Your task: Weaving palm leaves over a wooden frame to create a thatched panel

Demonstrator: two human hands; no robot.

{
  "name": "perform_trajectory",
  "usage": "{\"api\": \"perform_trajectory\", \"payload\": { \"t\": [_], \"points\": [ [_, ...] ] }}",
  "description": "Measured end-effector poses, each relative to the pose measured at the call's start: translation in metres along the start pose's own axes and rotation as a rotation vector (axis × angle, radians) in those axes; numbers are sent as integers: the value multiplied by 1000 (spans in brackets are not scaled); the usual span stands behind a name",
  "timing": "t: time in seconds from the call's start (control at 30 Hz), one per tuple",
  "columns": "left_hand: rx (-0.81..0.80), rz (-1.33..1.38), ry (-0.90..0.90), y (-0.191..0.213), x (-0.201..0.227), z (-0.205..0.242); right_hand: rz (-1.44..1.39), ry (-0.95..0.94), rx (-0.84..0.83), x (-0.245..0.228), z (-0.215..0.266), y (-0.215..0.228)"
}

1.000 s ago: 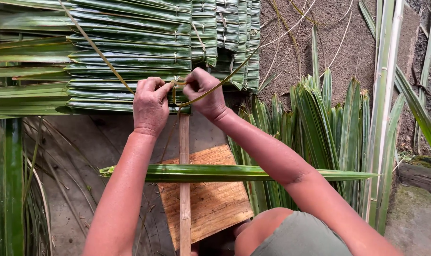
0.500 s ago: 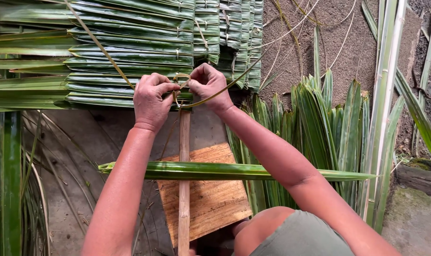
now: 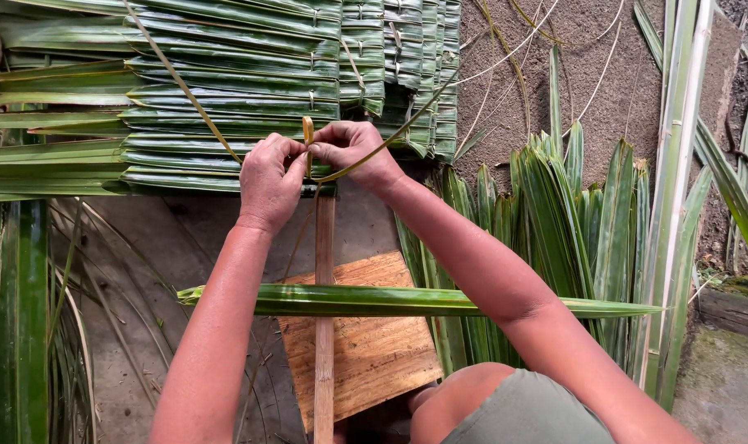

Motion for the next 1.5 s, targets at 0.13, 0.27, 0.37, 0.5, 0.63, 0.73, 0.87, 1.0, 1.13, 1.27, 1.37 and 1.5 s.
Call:
{"api": "perform_trajectory", "payload": {
  "t": [0.13,0.27,0.37,0.5,0.63,0.73,0.87,1.0,1.13,1.27,1.37,1.5],
  "points": [
    [29,-266,-167,12,17,4,516,355,-97,-43,11,-7],
    [125,-678,-547,18,41,7,949,575,-223,-48,20,-20],
    [132,-731,-658,15,42,7,898,458,-281,-34,15,-15],
    [176,-706,-730,16,55,4,966,414,-322,-46,11,-11],
    [227,-698,-798,15,60,5,1025,287,-318,-53,12,-6],
    [220,-700,-817,11,60,3,1007,234,-295,-54,11,0],
    [198,-645,-738,10,38,-2,896,260,-280,-64,4,-1],
    [142,-461,-554,22,21,4,878,322,-240,-77,-6,16],
    [152,-276,-291,23,12,13,1155,543,-191,-80,-6,17],
    [176,-52,-103,16,-7,9,1324,805,-80,-63,-2,9],
    [158,-60,-83,10,-14,5,1316,918,-45,-97,7,-3],
    [165,-8,-82,13,-4,0,1325,1164,-99,-131,11,-11]
  ]
}}
Point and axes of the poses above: each hand's wrist, its own z-axis away from the middle knuckle, its own y-axis out of the back of the hand, x = y × z, the point moved 5 cm from there along -z, towards the middle knuckle, and after that the axes turned 8 degrees about y, right-handed, at the moved point
